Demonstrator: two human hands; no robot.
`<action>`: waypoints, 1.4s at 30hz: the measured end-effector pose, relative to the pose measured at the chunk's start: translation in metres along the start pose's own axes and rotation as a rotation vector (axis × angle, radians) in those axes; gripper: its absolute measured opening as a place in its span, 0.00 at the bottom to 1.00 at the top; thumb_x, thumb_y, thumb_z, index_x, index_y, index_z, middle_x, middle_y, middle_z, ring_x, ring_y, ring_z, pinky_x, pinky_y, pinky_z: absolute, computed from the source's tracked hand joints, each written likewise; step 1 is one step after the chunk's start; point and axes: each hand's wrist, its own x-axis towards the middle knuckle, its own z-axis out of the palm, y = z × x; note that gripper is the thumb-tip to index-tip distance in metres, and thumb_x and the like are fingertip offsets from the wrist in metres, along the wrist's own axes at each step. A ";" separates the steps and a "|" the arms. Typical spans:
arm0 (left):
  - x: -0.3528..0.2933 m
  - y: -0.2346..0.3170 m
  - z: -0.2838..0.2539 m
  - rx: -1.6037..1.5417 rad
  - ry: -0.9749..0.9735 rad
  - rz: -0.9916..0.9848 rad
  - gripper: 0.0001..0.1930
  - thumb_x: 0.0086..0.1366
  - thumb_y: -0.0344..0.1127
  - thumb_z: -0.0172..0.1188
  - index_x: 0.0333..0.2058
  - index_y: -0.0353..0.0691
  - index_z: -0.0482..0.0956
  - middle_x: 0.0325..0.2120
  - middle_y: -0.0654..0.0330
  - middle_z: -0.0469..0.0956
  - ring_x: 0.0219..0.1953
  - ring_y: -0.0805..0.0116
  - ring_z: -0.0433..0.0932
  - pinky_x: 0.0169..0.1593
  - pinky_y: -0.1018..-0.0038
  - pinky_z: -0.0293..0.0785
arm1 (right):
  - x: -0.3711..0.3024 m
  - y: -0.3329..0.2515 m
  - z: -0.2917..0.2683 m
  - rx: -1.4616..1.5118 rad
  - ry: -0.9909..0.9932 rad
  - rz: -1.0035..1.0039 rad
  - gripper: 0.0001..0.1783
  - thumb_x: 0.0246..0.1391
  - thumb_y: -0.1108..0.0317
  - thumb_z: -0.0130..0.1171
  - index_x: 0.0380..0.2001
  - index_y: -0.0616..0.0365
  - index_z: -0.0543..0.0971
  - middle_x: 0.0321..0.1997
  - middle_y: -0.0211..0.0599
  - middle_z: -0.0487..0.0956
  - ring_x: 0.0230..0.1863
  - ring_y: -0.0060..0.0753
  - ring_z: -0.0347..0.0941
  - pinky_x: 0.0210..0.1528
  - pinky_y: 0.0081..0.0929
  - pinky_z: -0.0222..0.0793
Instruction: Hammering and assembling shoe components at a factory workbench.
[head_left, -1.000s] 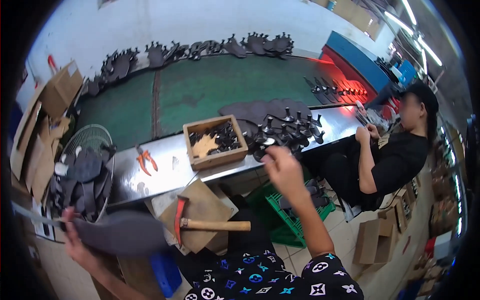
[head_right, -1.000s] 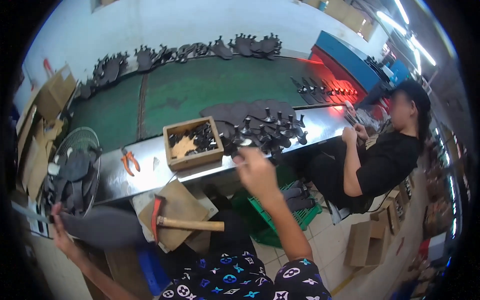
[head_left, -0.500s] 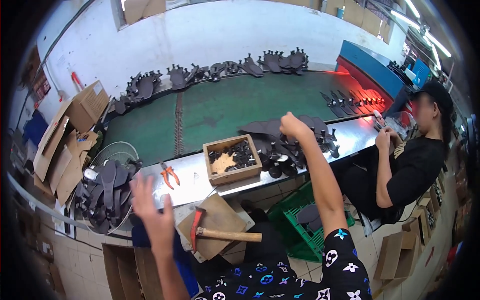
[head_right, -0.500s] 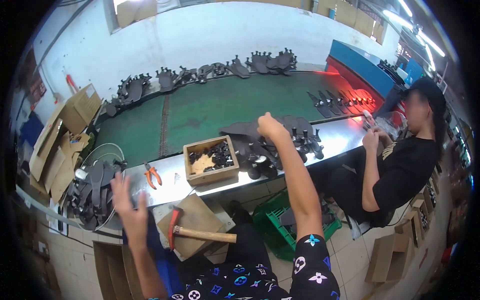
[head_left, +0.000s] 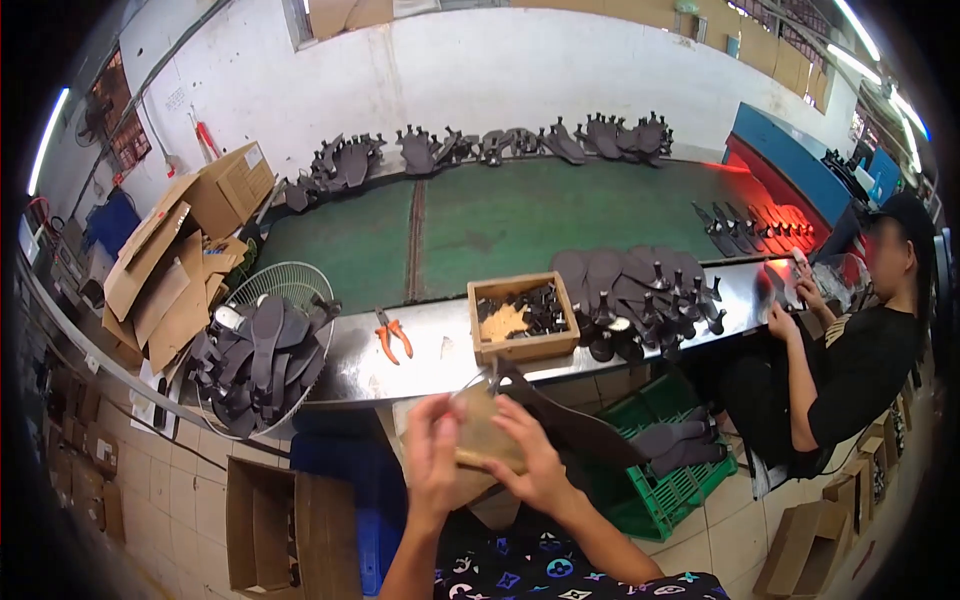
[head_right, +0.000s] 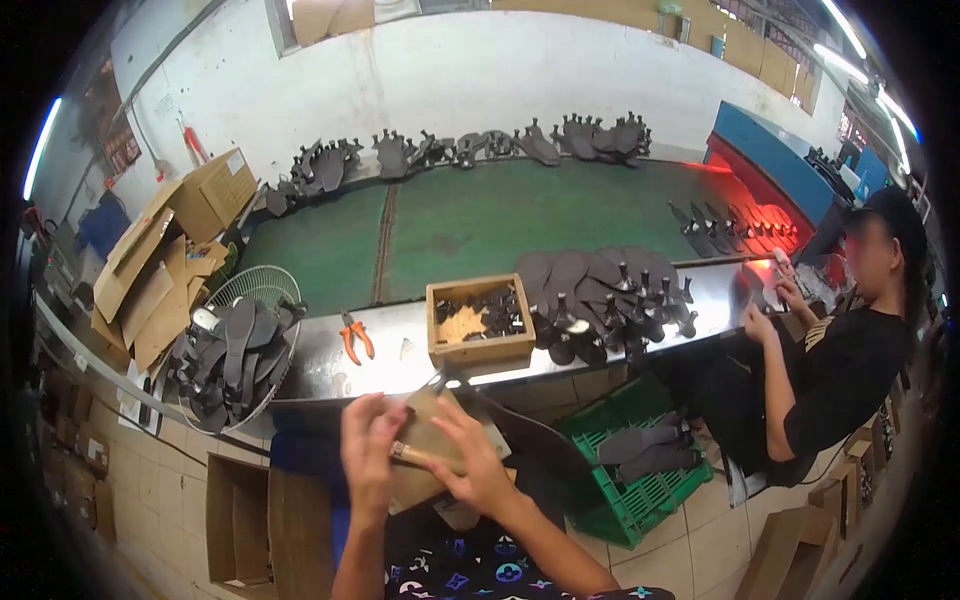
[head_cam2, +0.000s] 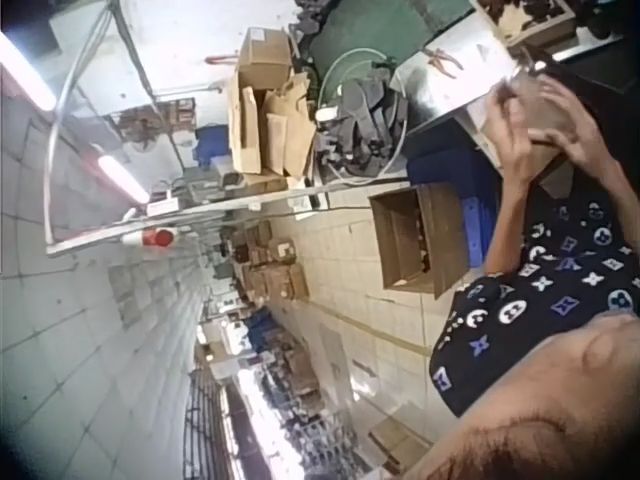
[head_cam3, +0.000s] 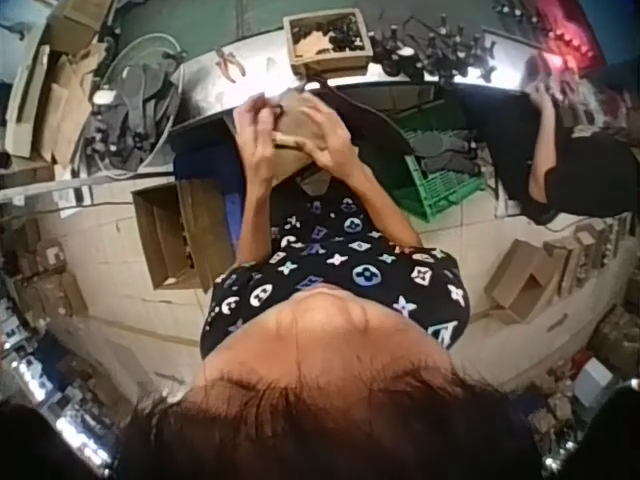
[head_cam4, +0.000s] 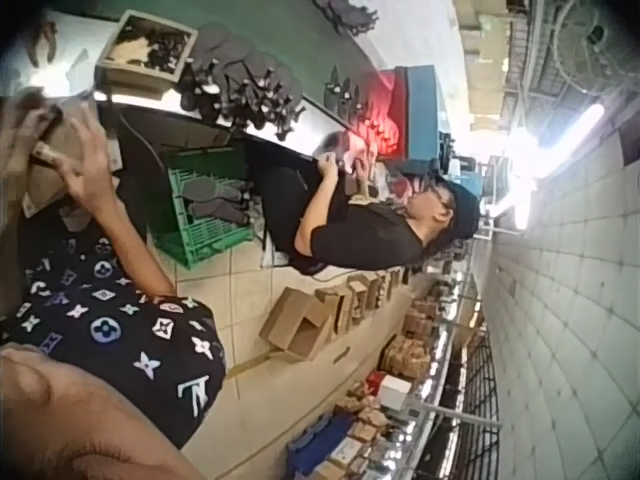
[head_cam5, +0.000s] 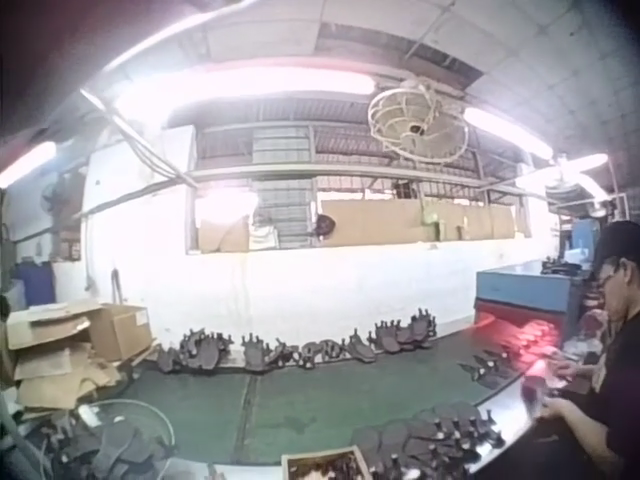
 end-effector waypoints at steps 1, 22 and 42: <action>0.000 -0.020 0.008 0.165 -0.029 0.007 0.18 0.73 0.30 0.49 0.59 0.32 0.67 0.46 0.51 0.76 0.49 0.63 0.76 0.55 0.70 0.71 | -0.009 0.020 0.011 -0.087 -0.061 -0.091 0.22 0.54 0.65 0.67 0.51 0.62 0.75 0.51 0.45 0.80 0.49 0.43 0.80 0.57 0.37 0.72; -0.015 -0.004 0.023 0.430 -0.087 -0.155 0.13 0.69 0.28 0.54 0.50 0.32 0.77 0.52 0.51 0.78 0.58 0.58 0.74 0.63 0.66 0.66 | -0.124 0.255 -0.031 0.192 0.474 1.030 0.24 0.66 0.59 0.51 0.18 0.63 0.74 0.14 0.34 0.70 0.19 0.26 0.61 0.23 0.36 0.60; -0.102 -0.008 0.016 0.212 -0.485 -0.018 0.13 0.65 0.23 0.57 0.48 0.34 0.79 0.44 0.50 0.80 0.49 0.57 0.80 0.52 0.68 0.77 | -0.172 0.217 -0.042 1.086 0.703 0.904 0.41 0.66 0.30 0.29 0.16 0.54 0.65 0.17 0.41 0.68 0.05 0.33 0.52 0.06 0.34 0.47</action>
